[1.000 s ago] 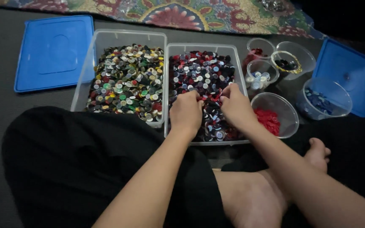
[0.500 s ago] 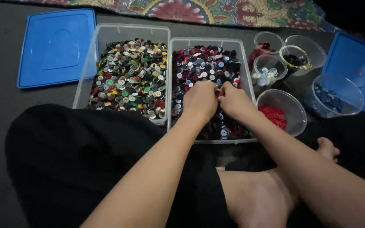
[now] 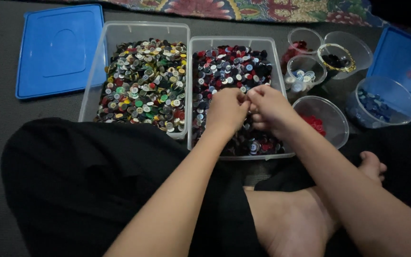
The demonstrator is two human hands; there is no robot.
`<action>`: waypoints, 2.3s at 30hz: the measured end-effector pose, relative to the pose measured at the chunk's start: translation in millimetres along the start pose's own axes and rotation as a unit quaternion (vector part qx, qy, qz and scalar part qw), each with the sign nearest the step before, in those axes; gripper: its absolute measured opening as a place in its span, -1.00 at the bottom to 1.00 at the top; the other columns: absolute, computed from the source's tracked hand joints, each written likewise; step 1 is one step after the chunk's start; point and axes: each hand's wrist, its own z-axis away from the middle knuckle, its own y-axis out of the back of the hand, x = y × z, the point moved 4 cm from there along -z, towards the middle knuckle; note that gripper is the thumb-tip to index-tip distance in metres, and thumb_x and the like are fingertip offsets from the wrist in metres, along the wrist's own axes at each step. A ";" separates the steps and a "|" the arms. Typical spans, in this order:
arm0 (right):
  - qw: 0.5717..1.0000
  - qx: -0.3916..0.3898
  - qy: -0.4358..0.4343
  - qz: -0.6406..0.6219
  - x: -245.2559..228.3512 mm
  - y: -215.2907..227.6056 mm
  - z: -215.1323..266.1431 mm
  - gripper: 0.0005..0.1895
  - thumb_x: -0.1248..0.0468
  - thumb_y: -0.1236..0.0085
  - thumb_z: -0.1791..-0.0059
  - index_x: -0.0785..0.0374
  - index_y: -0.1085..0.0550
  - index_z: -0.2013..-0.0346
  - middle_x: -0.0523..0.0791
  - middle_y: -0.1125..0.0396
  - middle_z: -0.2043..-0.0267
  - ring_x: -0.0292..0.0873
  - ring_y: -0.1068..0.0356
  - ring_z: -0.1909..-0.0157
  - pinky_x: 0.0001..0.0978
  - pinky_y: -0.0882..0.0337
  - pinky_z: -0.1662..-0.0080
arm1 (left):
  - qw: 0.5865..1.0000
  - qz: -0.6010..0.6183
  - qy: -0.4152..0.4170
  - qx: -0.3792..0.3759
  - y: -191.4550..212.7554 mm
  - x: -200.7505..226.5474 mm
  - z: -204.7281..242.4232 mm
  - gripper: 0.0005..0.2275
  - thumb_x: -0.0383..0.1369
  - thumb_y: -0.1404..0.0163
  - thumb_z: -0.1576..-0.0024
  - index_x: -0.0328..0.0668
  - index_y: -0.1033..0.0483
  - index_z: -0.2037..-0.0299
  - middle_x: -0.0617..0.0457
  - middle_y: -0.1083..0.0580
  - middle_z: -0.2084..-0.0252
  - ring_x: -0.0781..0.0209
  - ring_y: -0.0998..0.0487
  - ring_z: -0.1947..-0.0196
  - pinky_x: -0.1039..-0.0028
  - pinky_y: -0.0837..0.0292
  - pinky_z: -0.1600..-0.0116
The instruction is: Sorting various colored and sized buttons into different containers by hand.
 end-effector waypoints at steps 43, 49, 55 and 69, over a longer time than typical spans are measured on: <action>0.994 -0.007 -0.098 -0.046 -22.5 18.1 93.9 -0.58 0.10 -0.25 -0.08 0.13 -0.32 0.57 -0.38 0.07 0.70 -0.51 0.05 0.74 -0.70 0.08 0.62 | 0.938 0.276 0.202 0.053 3.3 7.5 69.9 -0.57 -0.11 0.29 -0.30 -0.12 -0.66 0.27 -0.15 -0.59 0.15 -0.20 -0.55 -0.08 0.14 -0.41 -0.17; 0.923 0.053 0.066 0.375 -25.1 23.7 81.9 -0.64 0.05 -0.13 -0.11 0.21 -0.65 -0.01 -0.02 -0.49 0.47 -0.12 -0.50 0.45 -0.31 -0.41 0.39 | 0.902 0.323 0.260 0.117 -11.8 -1.3 58.6 -0.62 -0.28 0.33 -0.27 -0.05 -0.67 0.12 -0.09 -0.57 0.05 -0.12 -0.57 -0.04 0.16 -0.47 -0.10; 0.903 0.104 0.158 0.387 -37.0 22.1 90.4 -0.69 0.07 -0.10 -0.10 0.01 -0.64 -0.05 0.02 -0.53 0.47 -0.03 -0.55 0.38 -0.22 -0.45 0.36 | 0.728 0.559 0.355 0.175 -40.3 -5.5 32.9 -0.68 -0.34 0.27 -0.21 -0.23 -0.61 0.15 0.00 -0.31 0.37 0.22 -0.33 0.58 0.52 -0.28 0.63; 0.998 -0.019 0.048 -0.029 -31.2 34.7 89.9 -0.69 0.10 -0.04 -0.14 0.26 -0.61 0.22 -0.32 0.03 0.82 -0.42 0.05 0.86 -0.60 0.02 0.72 | 0.551 0.716 0.372 0.214 -58.8 -10.3 25.9 -0.69 -0.30 0.32 -0.29 -0.04 -0.53 -0.02 0.10 -0.13 0.30 0.21 -0.19 0.55 0.56 -0.13 0.67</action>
